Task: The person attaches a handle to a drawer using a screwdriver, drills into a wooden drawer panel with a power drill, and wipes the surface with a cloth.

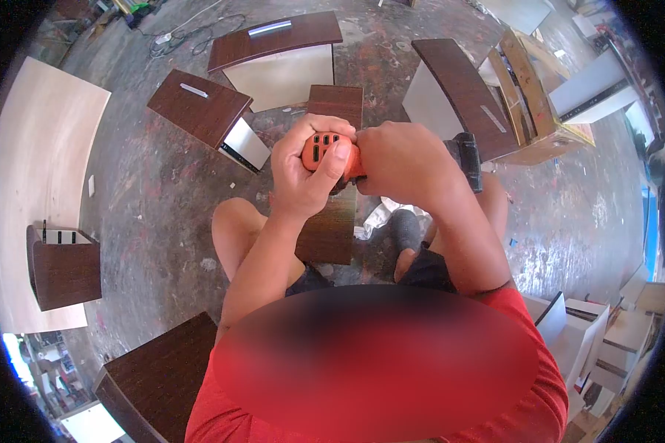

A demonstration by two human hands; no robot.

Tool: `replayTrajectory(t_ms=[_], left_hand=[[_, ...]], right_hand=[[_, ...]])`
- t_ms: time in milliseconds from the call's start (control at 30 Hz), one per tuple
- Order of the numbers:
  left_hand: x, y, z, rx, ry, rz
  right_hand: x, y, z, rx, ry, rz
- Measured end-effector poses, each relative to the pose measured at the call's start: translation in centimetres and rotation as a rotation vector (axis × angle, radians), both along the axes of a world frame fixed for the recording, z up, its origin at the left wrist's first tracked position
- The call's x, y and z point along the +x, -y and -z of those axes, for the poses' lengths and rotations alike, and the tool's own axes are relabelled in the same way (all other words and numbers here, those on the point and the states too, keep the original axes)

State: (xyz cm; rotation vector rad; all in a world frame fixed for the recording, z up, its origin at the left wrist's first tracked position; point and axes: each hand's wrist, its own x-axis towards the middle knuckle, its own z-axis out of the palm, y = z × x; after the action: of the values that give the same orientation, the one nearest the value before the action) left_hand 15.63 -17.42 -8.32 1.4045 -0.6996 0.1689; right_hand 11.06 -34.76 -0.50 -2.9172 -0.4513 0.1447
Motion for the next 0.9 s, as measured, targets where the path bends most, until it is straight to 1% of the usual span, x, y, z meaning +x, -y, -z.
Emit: replayTrajectory(t_ms=[167, 367, 467, 567, 667, 900], left_hand=[[-0.05, -0.26, -0.10, 0.007, -0.007, 0.003], [0.19, -0.51, 0.18, -0.004, 0.022, 0.004], [0.08, -0.38, 0.23, -0.015, -0.014, 0.008], [-0.20, -0.52, -0.19, 0.058, -0.013, -0.002], [-0.26, -0.53, -0.33, 0.043, -0.009, 0.004], [0.02, -0.66, -0.05, -0.006, -0.024, 0.017]], right_hand=[[-0.03, -0.18, -0.41, -0.010, -0.025, -0.002], [-0.06, -0.28, 0.09, 0.025, 0.047, -0.014], [0.14, -0.16, 0.22, 0.013, 0.022, -0.013], [-0.03, -0.20, 0.22, 0.018, 0.045, -0.008], [0.00, -0.38, -0.08, 0.009, 0.006, 0.010], [0.29, -0.28, 0.11, 0.013, 0.021, -0.028]])
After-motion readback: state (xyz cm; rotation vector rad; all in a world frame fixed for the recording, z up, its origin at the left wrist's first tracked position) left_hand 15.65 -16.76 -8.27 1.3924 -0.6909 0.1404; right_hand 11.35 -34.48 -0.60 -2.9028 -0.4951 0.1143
